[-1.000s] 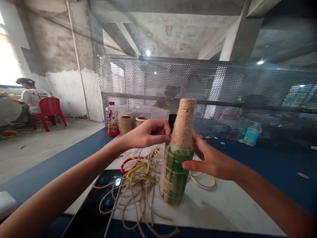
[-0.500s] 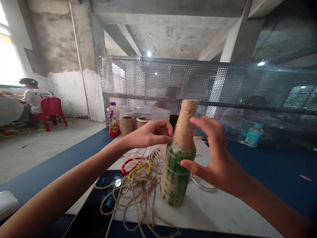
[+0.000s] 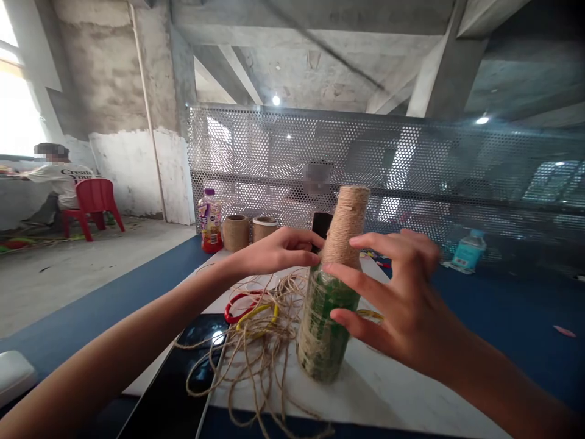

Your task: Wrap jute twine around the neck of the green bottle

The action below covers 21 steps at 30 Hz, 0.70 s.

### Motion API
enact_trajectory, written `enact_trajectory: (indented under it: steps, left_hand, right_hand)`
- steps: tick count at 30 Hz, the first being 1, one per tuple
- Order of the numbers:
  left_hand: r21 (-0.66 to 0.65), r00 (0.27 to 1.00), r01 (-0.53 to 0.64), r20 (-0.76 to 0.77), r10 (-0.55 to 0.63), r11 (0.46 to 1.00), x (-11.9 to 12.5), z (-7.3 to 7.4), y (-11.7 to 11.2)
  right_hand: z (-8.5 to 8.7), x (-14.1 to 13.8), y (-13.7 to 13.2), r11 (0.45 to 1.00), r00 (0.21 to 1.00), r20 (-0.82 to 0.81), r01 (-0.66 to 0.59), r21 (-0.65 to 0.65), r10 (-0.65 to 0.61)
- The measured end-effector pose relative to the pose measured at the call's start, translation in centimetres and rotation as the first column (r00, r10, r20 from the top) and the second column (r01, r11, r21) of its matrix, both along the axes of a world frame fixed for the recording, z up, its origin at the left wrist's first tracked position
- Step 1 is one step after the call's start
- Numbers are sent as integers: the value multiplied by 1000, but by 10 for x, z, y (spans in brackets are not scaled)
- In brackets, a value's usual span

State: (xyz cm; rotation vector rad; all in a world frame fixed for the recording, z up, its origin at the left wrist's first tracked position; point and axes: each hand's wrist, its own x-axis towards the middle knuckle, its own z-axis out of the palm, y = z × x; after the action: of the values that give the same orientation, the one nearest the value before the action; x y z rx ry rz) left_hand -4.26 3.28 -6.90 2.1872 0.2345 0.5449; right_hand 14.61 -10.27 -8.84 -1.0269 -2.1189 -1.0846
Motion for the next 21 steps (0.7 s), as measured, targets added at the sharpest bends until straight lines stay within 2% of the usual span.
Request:
enact_trajectory:
  steps: [3,8,10,12,14,16,19,21]
  left_hand:
    - [1,1000,-18,22,18,1000,1,-1,0]
    - [25,999,-43,20,43,999,1,1,-2]
    - [41,999,-41,17,40,998,1,2,-3]
    - [37,999,-33,18,32,999,1,3,-3]
    - [22,1000,-23,18,23,999,1,2,-2]
    - [17,1000,-18,20,17,1000,1,1,-1]
    - [30,999,-25,31,25,999,0,-1,0]
    - [46,999,-28,36,26,999,0,-2,1]
  right_hand:
    - [0,-2,-1,997,994,-105,-32,-72,24]
    - [-8,-4,4,998,934,-357,3,-55,-23]
    - [-11,-3,9,993,913,-399,44,-110,-84]
    - [-12,-3,13,975,877,-461,35,-220,-136]
    - [-11,-2,15,930,815,-557,-64,-362,-160]
    - [-9,-1,15,857,750,-632,-185,-481,-193]
    - [-7,6,16,745,692,-691,-345,-571,-209]
    - [-6,13,19,652,669,-723,-473,-593,-173]
